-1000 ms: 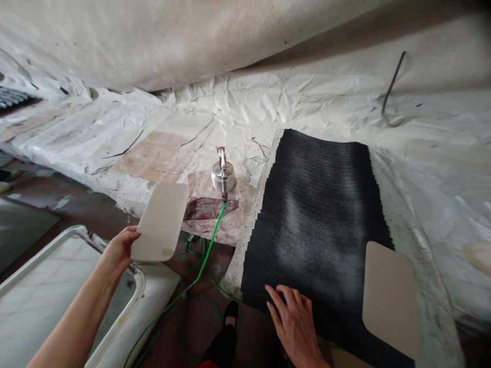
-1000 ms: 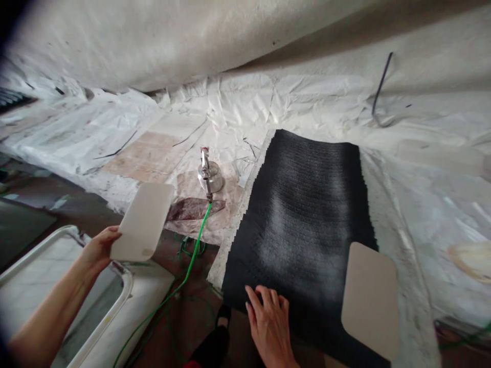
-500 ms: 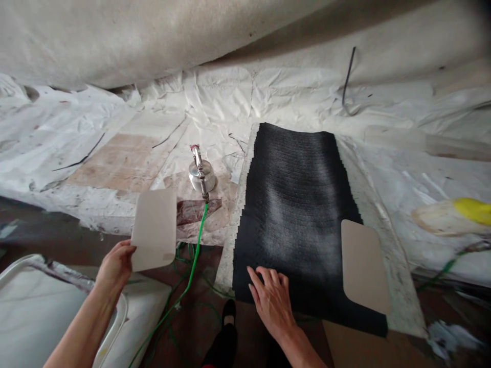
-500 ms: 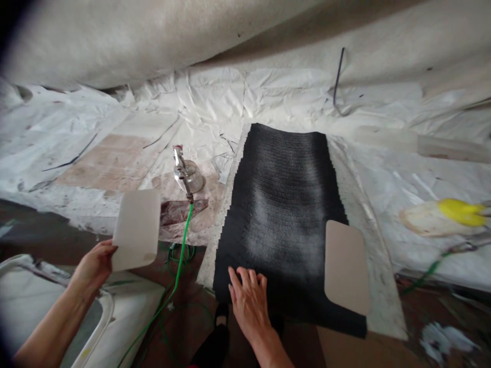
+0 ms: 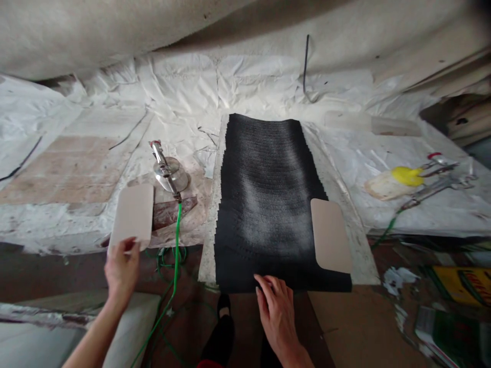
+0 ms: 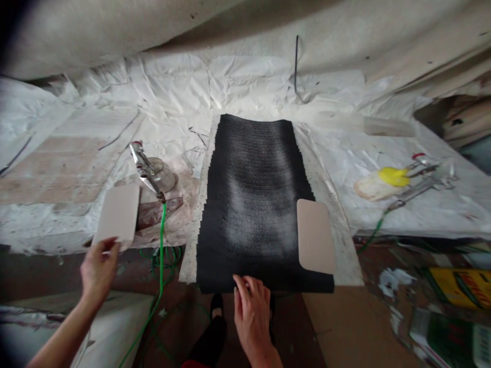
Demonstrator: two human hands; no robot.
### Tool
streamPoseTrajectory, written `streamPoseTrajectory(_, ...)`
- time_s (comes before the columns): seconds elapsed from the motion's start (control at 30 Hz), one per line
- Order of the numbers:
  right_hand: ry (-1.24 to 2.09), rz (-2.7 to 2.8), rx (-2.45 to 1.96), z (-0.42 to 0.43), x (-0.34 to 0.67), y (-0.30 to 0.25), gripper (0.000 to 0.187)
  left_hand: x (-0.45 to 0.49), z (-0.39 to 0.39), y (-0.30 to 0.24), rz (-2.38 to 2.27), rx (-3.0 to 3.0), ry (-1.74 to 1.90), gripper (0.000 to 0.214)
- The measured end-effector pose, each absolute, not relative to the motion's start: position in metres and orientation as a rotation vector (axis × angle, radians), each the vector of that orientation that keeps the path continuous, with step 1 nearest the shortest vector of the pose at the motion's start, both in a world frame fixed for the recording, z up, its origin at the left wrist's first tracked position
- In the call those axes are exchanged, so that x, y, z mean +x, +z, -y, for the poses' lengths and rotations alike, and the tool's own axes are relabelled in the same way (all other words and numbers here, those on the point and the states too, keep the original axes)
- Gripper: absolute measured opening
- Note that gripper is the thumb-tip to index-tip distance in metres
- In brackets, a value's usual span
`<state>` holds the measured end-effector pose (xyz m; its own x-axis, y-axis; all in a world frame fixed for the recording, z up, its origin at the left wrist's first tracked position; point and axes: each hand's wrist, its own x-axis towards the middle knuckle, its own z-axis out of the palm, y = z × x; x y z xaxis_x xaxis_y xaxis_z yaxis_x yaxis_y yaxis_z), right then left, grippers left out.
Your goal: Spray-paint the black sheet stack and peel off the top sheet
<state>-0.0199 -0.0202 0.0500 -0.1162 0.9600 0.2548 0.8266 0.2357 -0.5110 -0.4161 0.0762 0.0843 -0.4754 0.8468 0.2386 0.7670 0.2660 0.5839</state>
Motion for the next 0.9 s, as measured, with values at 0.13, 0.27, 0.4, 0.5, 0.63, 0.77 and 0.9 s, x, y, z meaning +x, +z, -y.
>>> streamPoseTrajectory(0.13, 0.265, 1.915, -1.670, 0.023, 0.004, 0.043, 0.028, -0.308, -0.055, 0.067, -1.843, 1.757, 0.852, 0.027)
streamPoseTrajectory(0.27, 0.242, 1.945, -1.674, 0.022, 0.014, 0.044, 0.030, -0.234, -0.054, 0.066, -1.869, 1.881, 0.735, 0.020)
streamPoseTrajectory(0.4, 0.262, 1.982, -1.652, 0.019, 0.014, 0.046, 0.031, -0.210, -0.061, 0.074, -2.032, 1.970, 0.539, 0.023)
streamPoseTrajectory(0.5, 0.288, 1.995, -1.647, 0.015, 0.011, 0.045, 0.030, -0.208, -0.063, 0.076, -2.071, 1.948, 0.464, 0.018)
streamPoseTrajectory(0.63, 0.330, 2.017, -1.635, 0.012, 0.007, 0.044, 0.031, -0.208, -0.064, 0.073, -2.095, 1.914, 0.466, 0.016)
streamPoseTrajectory(0.77, 0.339, 2.023, -1.650, 0.013, 0.004, 0.049, 0.031, -0.209, -0.064, 0.068, -2.071, 1.891, 0.502, 0.020)
streamPoseTrajectory(0.9, 0.265, 1.950, -1.719, 0.015, 0.006, 0.055, 0.030, -0.212, -0.065, 0.062, -2.042, 1.832, 0.568, 0.031)
